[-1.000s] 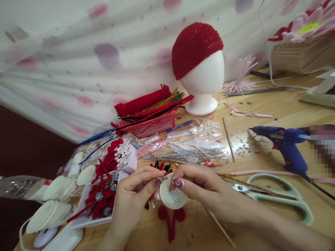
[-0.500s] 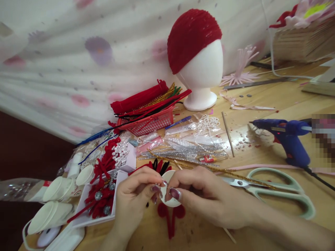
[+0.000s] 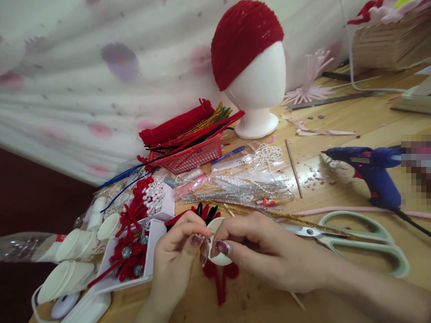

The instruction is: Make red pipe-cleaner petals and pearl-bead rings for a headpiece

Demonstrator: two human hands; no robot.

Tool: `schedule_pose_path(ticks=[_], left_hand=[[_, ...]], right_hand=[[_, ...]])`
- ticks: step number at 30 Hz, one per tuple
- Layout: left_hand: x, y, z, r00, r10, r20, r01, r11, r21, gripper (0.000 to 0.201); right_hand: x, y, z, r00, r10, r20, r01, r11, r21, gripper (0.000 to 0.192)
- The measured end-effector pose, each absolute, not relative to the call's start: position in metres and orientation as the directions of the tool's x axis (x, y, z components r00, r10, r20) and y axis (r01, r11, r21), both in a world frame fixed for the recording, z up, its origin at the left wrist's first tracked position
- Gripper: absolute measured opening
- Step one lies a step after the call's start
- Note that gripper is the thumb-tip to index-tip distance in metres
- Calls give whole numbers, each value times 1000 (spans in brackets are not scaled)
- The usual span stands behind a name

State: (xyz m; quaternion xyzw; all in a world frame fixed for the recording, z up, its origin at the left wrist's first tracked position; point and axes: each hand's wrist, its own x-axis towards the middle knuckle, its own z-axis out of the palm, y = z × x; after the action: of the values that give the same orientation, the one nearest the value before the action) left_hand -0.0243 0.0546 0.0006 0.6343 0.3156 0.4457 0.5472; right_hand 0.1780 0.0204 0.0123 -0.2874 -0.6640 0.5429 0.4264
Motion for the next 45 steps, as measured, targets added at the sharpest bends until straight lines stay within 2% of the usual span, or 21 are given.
schedule_pose_path(ticks=[9,13,17,21,26,29,35,39,45], left_hand=[[-6,43,10,318,947,-52,-252,137,958,11],[0,41,11,314,942,-118,-265,206,942,12],[-2,43,8,267,963,-37,-211,96,973,14],[-12,45,6,255,954,158,-18,-158,987,13],[-18,47,10,305,864,401,256,-480,839,12],[-19,48,12,368,791,489,295,-598,746,18],[-20,48,8,370,807,460,156,-542,826,16],[-20,47,8,382,821,425,139,-506,851,17],[-20,48,14,435,799,415,149,-518,842,20]], right_hand=[[177,24,11,-454,857,243,-41,253,-967,18],[177,22,12,-461,861,214,-10,236,-972,20],[177,21,13,-459,865,204,-19,220,-975,20],[177,22,14,-456,873,173,29,209,-977,22],[177,23,13,-450,871,196,29,234,-972,20],[177,23,13,-440,875,201,31,239,-971,19],[178,22,13,-452,862,228,-9,251,-968,22],[178,20,13,-490,846,212,-62,209,-976,23],[179,17,15,-486,856,176,-63,167,-984,8]])
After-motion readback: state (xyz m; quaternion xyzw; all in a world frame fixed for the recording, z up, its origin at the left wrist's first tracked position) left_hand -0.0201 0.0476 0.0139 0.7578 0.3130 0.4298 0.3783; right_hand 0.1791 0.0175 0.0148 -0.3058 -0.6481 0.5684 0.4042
